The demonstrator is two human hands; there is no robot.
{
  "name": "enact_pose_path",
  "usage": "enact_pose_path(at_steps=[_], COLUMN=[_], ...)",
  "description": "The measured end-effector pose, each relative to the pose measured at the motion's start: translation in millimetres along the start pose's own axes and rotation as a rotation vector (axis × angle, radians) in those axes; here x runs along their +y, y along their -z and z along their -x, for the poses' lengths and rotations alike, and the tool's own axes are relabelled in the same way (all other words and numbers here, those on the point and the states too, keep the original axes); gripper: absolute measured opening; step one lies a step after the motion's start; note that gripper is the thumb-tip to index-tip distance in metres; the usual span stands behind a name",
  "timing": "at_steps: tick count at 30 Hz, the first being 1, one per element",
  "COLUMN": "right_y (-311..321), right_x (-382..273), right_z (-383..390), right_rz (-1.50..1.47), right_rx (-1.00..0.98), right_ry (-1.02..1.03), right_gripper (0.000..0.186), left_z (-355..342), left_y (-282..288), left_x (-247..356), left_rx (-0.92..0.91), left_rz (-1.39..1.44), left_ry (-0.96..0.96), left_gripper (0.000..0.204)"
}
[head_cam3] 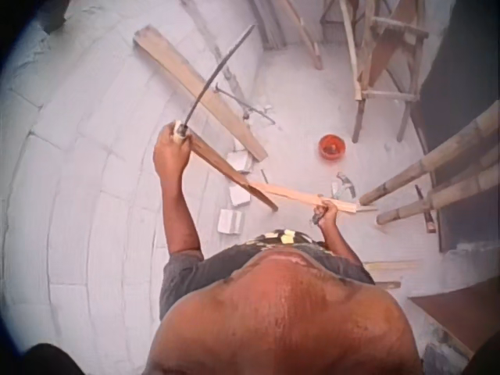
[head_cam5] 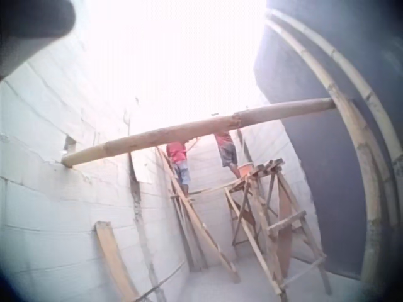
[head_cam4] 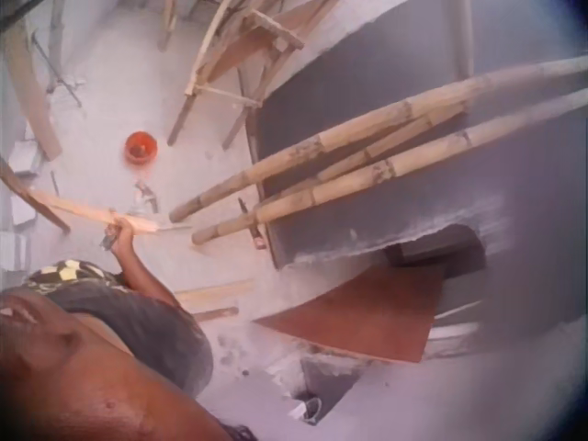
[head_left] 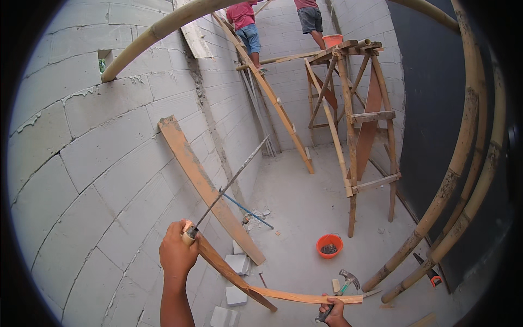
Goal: The person uses a cleaver-like blade and a hammer to split and shape a piece of wood, eventually tapering it to a point.
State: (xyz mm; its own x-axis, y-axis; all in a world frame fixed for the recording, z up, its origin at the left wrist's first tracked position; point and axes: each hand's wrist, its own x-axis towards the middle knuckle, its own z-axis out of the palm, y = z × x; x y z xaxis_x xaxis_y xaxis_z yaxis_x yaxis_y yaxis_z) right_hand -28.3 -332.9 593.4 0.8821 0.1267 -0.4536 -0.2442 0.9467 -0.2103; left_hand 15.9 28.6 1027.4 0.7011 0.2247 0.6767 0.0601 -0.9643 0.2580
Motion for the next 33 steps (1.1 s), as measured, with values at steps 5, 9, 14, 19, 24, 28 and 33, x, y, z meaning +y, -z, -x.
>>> enact_pose_path(at_steps=[5, 9, 14, 19, 24, 28, 33], right_y=[59, 71, 16, -73, -146, -143, -157], right_x=[15, 21, 7, -22, -14, -20, -30], right_z=[-32, -42, -24, 20, 54, 50, 53], right_rz=[-0.196, -0.307, -0.027, 0.32, 0.657, 0.859, 1.227], right_rx=[0.194, 0.247, 0.255, -0.004, -0.19, -0.282, -0.502], right_ry=[-0.11, -0.114, 0.002, 0.08, 0.279, 0.252, 0.204], right_gripper=[0.033, 0.037, 0.039, 0.032, 0.042, 0.042, 0.041], left_z=[-19, -42, -32, -31, -32, -25, -22], left_y=[-22, -34, -49, -55, -43, -38, -35], left_x=[-5, 13, -7, -3, 3, -5, -14], left_rx=[-0.091, -0.104, -0.127, -0.118, -0.168, -0.148, -0.116], left_rz=[-0.009, -0.062, -0.17, -0.185, -0.158, -0.186, -0.284], left_ry=[0.063, 0.033, 0.09, 0.087, 0.149, 0.18, 0.209], left_gripper=[0.038, 0.039, 0.04, 0.043, 0.04, 0.048, 0.055])
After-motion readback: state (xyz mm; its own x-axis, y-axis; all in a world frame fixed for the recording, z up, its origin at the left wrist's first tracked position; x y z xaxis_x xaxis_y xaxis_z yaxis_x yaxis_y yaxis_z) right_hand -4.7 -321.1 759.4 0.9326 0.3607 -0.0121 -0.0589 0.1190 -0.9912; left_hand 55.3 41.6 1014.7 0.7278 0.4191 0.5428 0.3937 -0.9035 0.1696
